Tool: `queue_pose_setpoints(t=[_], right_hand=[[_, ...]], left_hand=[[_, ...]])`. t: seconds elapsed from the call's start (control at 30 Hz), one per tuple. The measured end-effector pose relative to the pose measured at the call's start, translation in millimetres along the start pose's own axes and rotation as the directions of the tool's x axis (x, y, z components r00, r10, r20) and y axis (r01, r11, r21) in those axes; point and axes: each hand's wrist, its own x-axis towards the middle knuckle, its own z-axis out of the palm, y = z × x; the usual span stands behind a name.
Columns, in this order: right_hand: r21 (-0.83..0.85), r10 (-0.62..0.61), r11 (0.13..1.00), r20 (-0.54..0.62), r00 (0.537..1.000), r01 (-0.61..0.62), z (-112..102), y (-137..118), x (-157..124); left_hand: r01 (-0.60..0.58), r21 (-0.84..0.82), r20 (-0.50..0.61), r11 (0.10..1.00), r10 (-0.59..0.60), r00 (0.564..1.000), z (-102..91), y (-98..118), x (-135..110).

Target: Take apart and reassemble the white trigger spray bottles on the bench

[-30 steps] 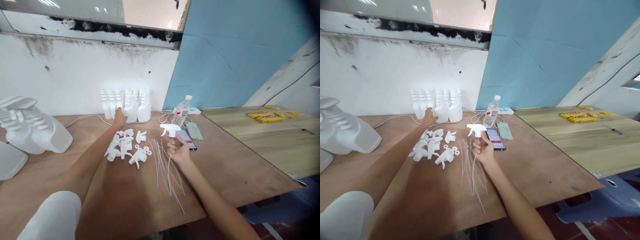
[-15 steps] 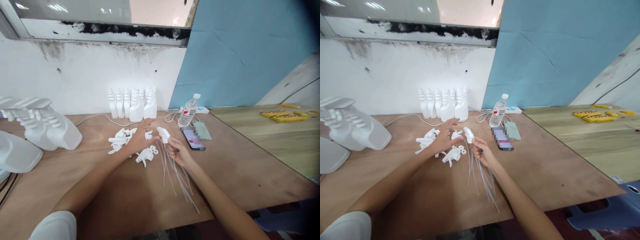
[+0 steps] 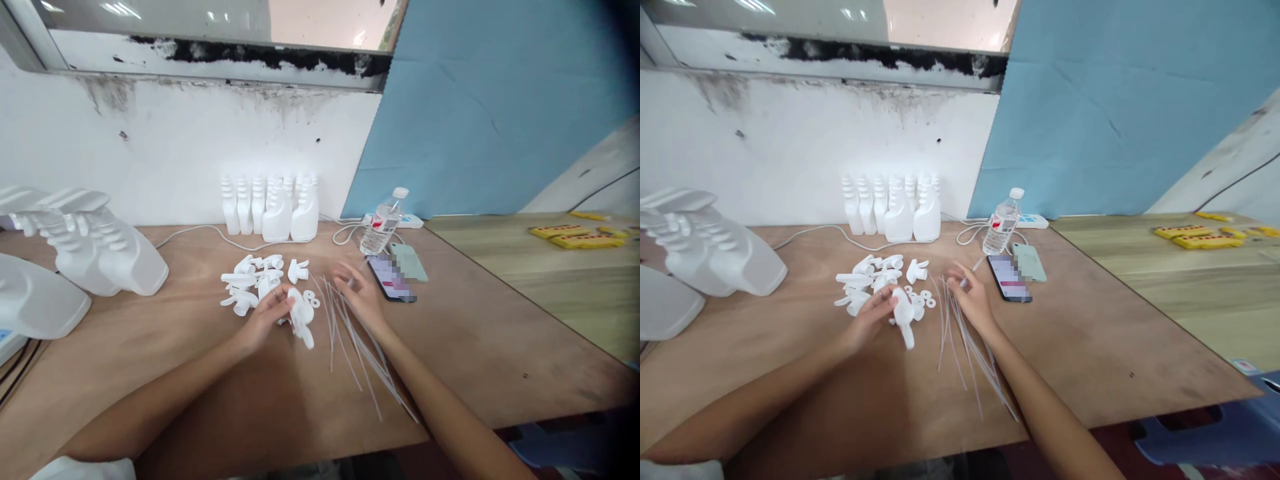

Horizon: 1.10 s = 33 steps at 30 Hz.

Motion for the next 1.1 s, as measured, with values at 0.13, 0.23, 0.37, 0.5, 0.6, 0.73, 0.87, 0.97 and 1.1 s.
queue_pose_setpoints(t=[0.13, 0.23, 0.37, 0.5, 0.6, 0.73, 0.87, 0.97, 1.1], right_hand=[[-0.218, -0.232, 0.952, -0.057, 0.971, 0.215, 4, 6, -1], [-0.089, -0.224, 0.972, -0.061, 0.973, 0.218, 7, 2, -7], [0.124, -0.096, 0.988, 0.074, 0.993, 0.087, 5, -4, -14], [0.075, -0.008, 0.997, 0.199, 0.980, -0.007, 1, -5, -18], [-0.007, -0.010, 1.000, 0.142, 0.990, 0.011, 4, -7, -19], [-0.020, -0.017, 1.000, 0.113, 0.993, 0.019, 9, -8, -20], [-0.056, -0.043, 0.997, 0.161, 0.986, 0.053, 11, -5, -21], [-0.005, 0.018, 1.000, 0.294, 0.956, -0.017, 15, -4, -21], [0.128, 0.024, 0.988, 0.423, 0.906, -0.085, 21, -10, -23]], left_hand=[[0.198, -0.124, 0.175, 0.972, -0.175, 0.969, 2.9, -29, -20], [0.281, -0.209, 0.238, 0.937, -0.230, 0.944, 3.2, -41, -21], [0.253, -0.268, 0.150, 0.929, -0.219, 0.964, -1.9, -38, -15], [0.220, -0.268, 0.144, 0.938, -0.187, 0.972, -7.0, -30, -10], [0.228, -0.270, 0.154, 0.936, -0.191, 0.969, -7.5, -28, -8], [0.226, -0.273, 0.156, 0.935, -0.189, 0.970, -6.3, -28, -8], [0.227, -0.288, 0.152, 0.930, -0.190, 0.970, -5.7, -31, -10], [0.232, -0.284, 0.173, 0.930, -0.189, 0.967, -5.5, -35, -13], [0.237, -0.267, 0.207, 0.934, -0.185, 0.961, -4.3, -38, -18]])
